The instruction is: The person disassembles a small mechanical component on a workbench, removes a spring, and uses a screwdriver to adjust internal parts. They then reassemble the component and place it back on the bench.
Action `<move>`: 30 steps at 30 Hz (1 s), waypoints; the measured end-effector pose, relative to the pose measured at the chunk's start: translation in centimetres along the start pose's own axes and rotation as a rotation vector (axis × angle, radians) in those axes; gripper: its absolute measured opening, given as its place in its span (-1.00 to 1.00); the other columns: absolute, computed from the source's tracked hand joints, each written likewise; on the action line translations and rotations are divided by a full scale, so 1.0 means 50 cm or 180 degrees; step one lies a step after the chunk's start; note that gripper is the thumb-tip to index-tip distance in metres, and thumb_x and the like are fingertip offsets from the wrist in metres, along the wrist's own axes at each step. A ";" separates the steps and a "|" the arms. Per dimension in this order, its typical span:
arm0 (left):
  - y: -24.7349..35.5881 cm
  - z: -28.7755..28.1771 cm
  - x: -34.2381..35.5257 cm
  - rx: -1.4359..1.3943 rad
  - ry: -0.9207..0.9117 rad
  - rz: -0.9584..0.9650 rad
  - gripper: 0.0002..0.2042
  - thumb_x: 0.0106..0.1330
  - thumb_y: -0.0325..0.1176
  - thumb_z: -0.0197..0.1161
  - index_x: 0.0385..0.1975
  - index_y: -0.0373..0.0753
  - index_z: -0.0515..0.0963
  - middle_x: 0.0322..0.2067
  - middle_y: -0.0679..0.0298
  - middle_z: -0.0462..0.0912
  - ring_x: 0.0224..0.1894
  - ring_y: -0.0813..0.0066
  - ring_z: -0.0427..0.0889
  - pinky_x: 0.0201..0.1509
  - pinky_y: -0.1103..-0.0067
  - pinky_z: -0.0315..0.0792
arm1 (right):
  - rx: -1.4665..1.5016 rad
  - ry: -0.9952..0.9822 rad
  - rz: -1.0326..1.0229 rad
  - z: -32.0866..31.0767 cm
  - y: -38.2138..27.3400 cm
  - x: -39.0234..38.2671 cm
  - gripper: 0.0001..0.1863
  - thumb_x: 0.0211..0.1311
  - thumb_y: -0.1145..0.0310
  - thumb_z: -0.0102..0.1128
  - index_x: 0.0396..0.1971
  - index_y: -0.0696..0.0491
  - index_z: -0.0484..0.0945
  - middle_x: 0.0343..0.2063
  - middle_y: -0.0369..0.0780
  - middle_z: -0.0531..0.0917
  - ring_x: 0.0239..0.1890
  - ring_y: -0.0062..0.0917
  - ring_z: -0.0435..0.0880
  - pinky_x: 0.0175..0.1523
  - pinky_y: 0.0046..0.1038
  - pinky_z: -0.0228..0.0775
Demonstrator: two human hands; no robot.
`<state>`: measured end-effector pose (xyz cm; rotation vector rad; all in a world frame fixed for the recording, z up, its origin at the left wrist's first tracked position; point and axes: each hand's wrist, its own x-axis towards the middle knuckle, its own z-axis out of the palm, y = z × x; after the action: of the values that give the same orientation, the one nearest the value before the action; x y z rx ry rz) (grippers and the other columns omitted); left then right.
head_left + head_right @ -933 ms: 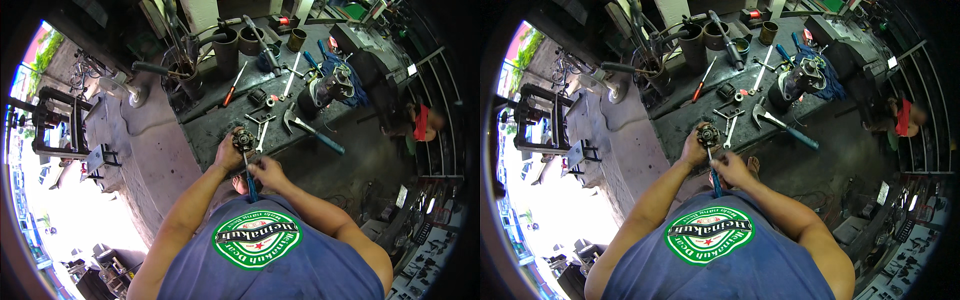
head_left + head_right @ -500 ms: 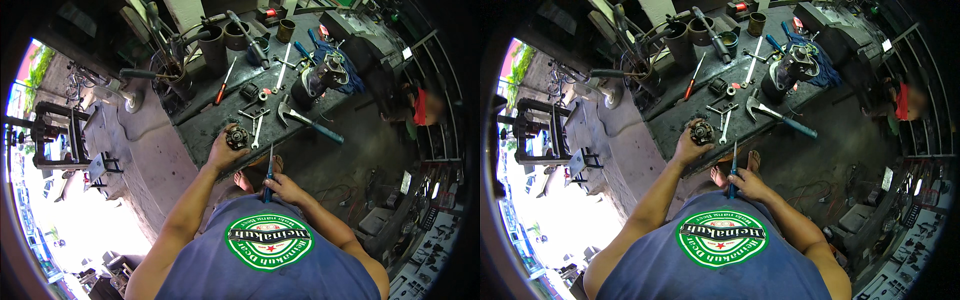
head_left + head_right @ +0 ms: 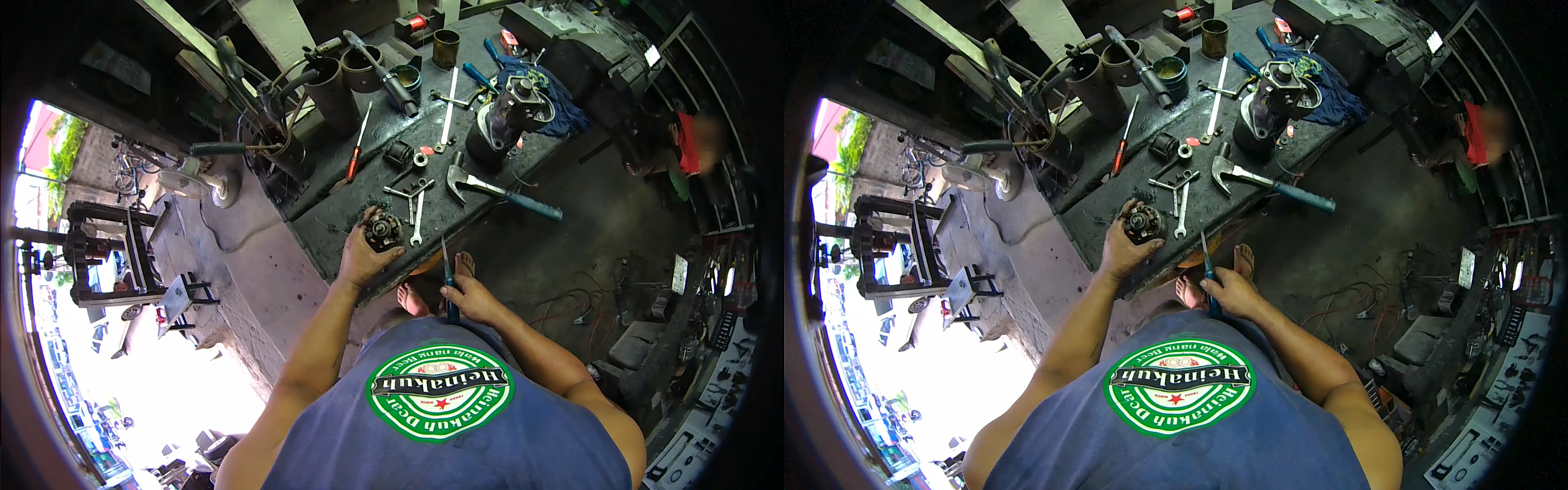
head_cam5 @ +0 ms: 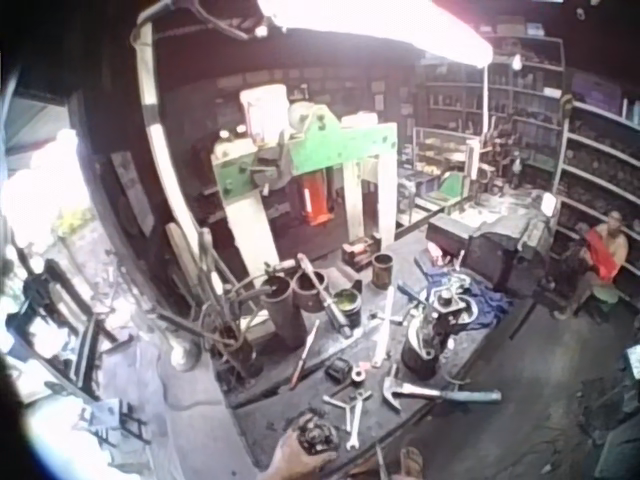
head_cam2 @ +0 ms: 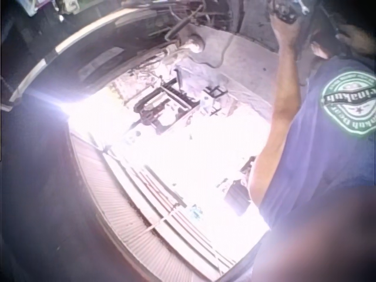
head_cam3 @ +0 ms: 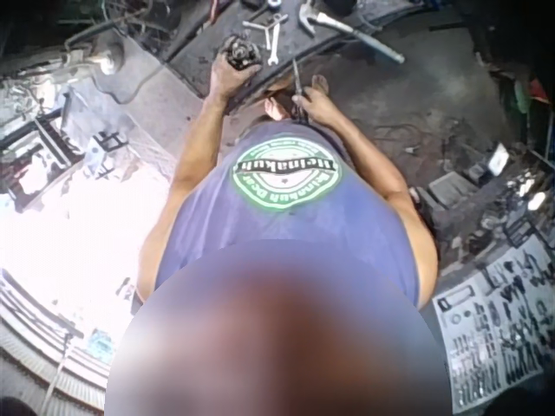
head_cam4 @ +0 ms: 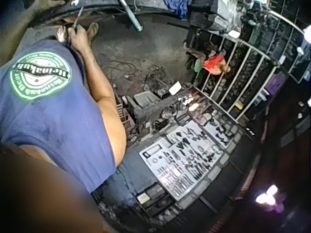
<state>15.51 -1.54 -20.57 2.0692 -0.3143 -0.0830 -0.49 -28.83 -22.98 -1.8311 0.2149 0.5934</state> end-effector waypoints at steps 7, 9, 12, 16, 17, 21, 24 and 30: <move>-0.002 0.030 -0.009 -0.0188 0.0230 -0.0249 -0.21 0.10 -0.22 0.76 0.34 -0.34 0.56 0.13 0.10 0.81 0.21 0.26 0.79 0.41 0.37 0.59 | -0.0312 -0.0099 0.0013 -0.019 -0.004 0.030 -0.60 0.66 0.14 0.27 -0.09 0.27 0.70 -0.31 -0.06 0.84 -0.24 -0.33 0.84 -0.04 -0.22 0.65; -0.002 0.030 -0.011 -0.0243 0.0265 -0.0229 -0.22 0.12 -0.22 0.75 0.35 -0.34 0.56 0.13 0.09 0.81 0.21 0.27 0.78 0.41 0.37 0.59 | -0.0550 -0.0058 -0.0045 -0.021 -0.002 0.038 -0.63 0.68 0.19 0.26 -0.07 0.27 0.71 -0.28 -0.11 0.86 -0.22 -0.41 0.86 -0.03 -0.27 0.68; 0.000 0.032 -0.012 -0.0217 0.0308 -0.0196 -0.23 0.16 -0.21 0.73 0.36 -0.35 0.55 0.14 0.08 0.81 0.21 0.29 0.78 0.42 0.36 0.57 | -0.0786 0.0040 -0.0146 -0.021 -0.005 0.052 -0.62 0.67 0.18 0.26 -0.08 0.28 0.71 -0.28 -0.11 0.87 -0.21 -0.40 0.86 -0.01 -0.26 0.68; 0.003 0.034 -0.013 -0.0181 0.0309 -0.0168 -0.22 0.18 -0.18 0.72 0.38 -0.36 0.54 0.18 0.08 0.79 0.24 0.30 0.76 0.44 0.36 0.55 | -0.0796 -0.0065 -0.0096 -0.025 -0.022 0.062 -0.61 0.67 0.18 0.27 -0.07 0.28 0.71 -0.29 -0.11 0.87 -0.21 -0.39 0.87 0.00 -0.25 0.69; 0.003 0.034 -0.014 -0.0205 0.0311 -0.0161 -0.22 0.19 -0.17 0.72 0.38 -0.36 0.54 0.19 0.08 0.79 0.25 0.30 0.76 0.45 0.36 0.55 | -0.0846 -0.0049 -0.0096 -0.025 -0.026 0.063 -0.61 0.67 0.18 0.27 -0.07 0.28 0.70 -0.29 -0.12 0.87 -0.21 -0.40 0.87 0.00 -0.25 0.69; 0.001 0.033 -0.015 -0.0348 0.0281 -0.0300 -0.21 0.19 -0.21 0.72 0.40 -0.36 0.52 0.24 0.07 0.75 0.29 0.29 0.73 0.48 0.36 0.53 | -0.0201 -0.0239 0.0265 -0.026 -0.037 0.065 -0.45 0.59 -0.01 0.31 -0.03 0.31 0.71 -0.18 0.25 0.79 0.00 0.13 0.81 0.27 -0.02 0.54; 0.003 0.041 -0.018 -0.0522 0.0380 -0.0266 -0.17 0.18 -0.24 0.74 0.43 -0.36 0.49 0.25 0.07 0.74 0.29 0.29 0.72 0.49 0.36 0.52 | -0.0261 -0.0153 0.0170 -0.025 -0.033 0.067 -0.47 0.59 0.00 0.31 -0.04 0.29 0.71 -0.20 0.22 0.80 -0.02 0.08 0.82 0.23 -0.06 0.58; 0.014 0.091 -0.038 -0.0436 0.1056 -0.0363 -0.09 0.05 -0.22 0.84 0.41 -0.34 0.48 0.15 0.10 0.77 0.24 0.27 0.75 0.44 0.34 0.57 | -0.0213 0.0038 0.0139 -0.032 -0.008 0.063 -0.49 0.60 0.01 0.31 -0.08 0.29 0.69 -0.20 0.21 0.81 0.02 0.05 0.83 0.21 -0.03 0.62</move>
<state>12.67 -5.25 -22.35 1.9241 0.0131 0.1650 2.85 -29.71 -23.85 -1.8990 0.2461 0.6269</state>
